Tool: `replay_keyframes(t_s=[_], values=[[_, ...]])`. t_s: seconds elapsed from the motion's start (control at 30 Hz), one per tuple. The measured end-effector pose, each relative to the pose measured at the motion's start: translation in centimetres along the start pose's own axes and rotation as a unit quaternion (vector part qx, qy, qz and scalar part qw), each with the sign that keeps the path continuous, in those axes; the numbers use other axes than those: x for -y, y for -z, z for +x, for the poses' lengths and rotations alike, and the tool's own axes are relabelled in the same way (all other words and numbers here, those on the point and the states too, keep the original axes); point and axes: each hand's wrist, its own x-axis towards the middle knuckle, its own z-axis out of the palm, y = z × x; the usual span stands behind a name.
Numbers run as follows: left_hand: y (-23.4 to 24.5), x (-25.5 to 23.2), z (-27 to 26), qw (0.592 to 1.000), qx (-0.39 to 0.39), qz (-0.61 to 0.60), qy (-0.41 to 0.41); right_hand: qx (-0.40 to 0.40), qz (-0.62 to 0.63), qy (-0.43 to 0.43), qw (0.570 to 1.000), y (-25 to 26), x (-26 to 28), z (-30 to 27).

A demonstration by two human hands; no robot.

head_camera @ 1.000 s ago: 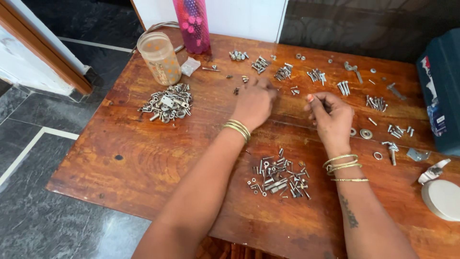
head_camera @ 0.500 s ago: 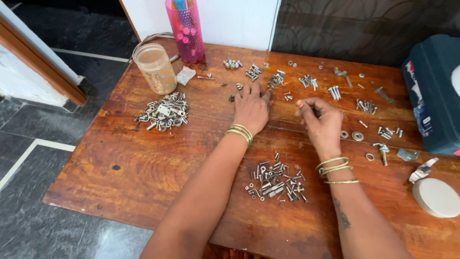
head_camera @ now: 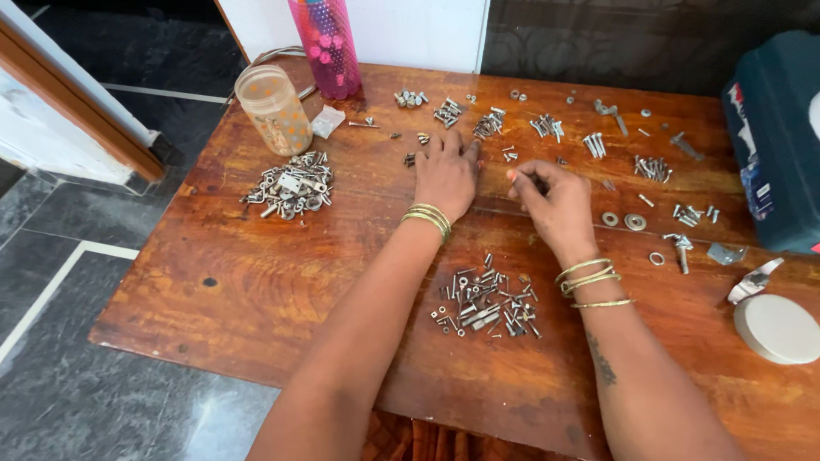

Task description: The person sorts a variety of screws, bolts, and nuts on a wooden table, picking up individual items and moving them between different piles.

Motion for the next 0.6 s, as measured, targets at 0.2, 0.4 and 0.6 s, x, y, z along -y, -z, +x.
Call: replay_keyframes(t_s=[0.2,0.4,0.6], values=[[2.5,-1.1,-0.9,0.996,0.059,0.058,-0.032,0.307,-0.061,0.008,0.950,0.7,0.5,0.0],[7.0,0.5,-2.5,0.946,0.185,-0.256,-0.073,0.396,-0.100,-0.033,0.912,1.4,1.0,-0.2],[7.1,1.1,-2.9,0.933,0.220,-0.269,-0.099,0.423,-0.100,-0.021,0.900,1.5,1.4,-0.3]])
